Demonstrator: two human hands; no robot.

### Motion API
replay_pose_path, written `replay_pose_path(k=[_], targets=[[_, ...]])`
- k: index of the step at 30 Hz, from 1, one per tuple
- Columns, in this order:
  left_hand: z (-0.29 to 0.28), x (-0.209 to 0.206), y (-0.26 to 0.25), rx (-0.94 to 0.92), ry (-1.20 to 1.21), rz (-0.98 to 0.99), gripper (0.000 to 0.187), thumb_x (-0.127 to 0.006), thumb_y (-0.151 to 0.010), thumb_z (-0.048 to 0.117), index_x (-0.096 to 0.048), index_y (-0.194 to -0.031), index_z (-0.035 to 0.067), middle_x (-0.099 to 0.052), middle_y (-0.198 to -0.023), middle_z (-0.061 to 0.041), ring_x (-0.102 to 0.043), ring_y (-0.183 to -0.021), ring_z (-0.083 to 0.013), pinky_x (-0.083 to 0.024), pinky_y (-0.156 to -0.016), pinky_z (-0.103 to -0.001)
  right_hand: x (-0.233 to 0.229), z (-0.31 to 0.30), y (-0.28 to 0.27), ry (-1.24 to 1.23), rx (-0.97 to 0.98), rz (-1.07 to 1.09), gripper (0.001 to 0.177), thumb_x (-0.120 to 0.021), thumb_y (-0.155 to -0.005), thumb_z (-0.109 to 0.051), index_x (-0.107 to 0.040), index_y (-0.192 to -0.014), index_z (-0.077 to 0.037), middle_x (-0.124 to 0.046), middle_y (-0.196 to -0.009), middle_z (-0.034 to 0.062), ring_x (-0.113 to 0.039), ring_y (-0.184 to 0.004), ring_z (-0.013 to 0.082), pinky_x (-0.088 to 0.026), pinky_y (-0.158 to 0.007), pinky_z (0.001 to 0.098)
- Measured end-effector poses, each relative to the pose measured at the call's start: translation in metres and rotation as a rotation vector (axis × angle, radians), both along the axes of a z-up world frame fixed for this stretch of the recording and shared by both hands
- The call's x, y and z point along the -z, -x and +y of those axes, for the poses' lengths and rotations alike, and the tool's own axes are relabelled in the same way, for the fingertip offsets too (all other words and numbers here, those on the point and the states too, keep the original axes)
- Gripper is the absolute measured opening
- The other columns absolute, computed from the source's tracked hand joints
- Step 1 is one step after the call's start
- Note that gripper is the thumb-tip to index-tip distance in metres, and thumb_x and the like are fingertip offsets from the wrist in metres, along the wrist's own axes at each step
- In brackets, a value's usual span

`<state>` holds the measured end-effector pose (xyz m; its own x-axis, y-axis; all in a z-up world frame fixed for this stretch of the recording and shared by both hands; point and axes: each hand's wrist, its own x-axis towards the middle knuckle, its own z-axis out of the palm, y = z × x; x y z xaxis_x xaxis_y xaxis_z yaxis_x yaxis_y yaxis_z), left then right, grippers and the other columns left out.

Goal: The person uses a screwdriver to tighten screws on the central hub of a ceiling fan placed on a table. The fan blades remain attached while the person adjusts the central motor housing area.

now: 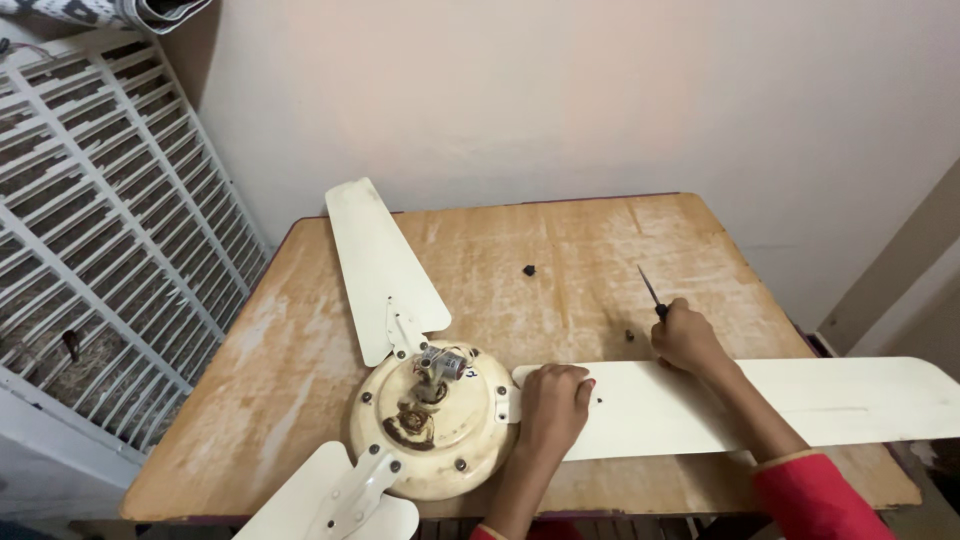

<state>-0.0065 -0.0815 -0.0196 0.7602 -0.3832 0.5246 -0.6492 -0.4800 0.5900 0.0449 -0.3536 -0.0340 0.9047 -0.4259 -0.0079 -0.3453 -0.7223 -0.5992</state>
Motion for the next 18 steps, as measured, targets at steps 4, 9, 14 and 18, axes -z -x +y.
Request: replay_pose_path(k=[4,9,14,18], targets=[[-0.006,0.005,-0.003,0.015,0.034,0.034,0.012,-0.071,-0.088,0.008,-0.076,-0.085,-0.002,-0.075,-0.091,-0.020,-0.069,-0.090,-0.0383,-0.052,-0.083,-0.048,0.018,-0.006,-0.017,0.287,-0.105,-0.131,0.026,-0.065,-0.084,-0.006,-0.056,-0.106,0.006,-0.072,-0.088,0.0304,-0.071,-0.087,0.0433,-0.056,-0.079,0.0480],[-0.007,0.010,-0.001,0.004,0.047,-0.016,0.013,-0.068,-0.089,0.006,-0.074,-0.081,-0.002,-0.073,-0.086,-0.019,-0.068,-0.087,-0.0379,-0.051,-0.083,-0.047,0.012,-0.002,-0.021,0.112,-0.153,-0.233,0.017,-0.070,-0.087,-0.008,-0.062,-0.101,-0.001,-0.078,-0.093,0.0193,-0.075,-0.090,0.0352,-0.057,-0.080,0.0435],[-0.010,0.014,-0.003,-0.007,0.013,0.003,0.011,-0.067,-0.089,0.004,-0.074,-0.082,-0.002,-0.073,-0.086,-0.019,-0.068,-0.087,-0.0367,-0.051,-0.086,-0.047,0.003,0.003,-0.012,0.015,-0.205,-0.247,0.031,-0.084,-0.069,-0.006,-0.065,-0.094,-0.001,-0.079,-0.095,0.0123,-0.078,-0.088,0.0293,-0.059,-0.077,0.0392],[-0.010,0.015,-0.004,-0.001,0.031,0.005,0.011,-0.067,-0.089,0.004,-0.074,-0.083,-0.002,-0.073,-0.087,-0.019,-0.067,-0.087,-0.0368,-0.051,-0.086,-0.047,0.004,0.007,-0.010,0.055,-0.243,-0.245,0.028,-0.085,-0.069,-0.008,-0.068,-0.091,-0.002,-0.080,-0.092,0.0117,-0.076,-0.085,0.0290,-0.058,-0.076,0.0388]])
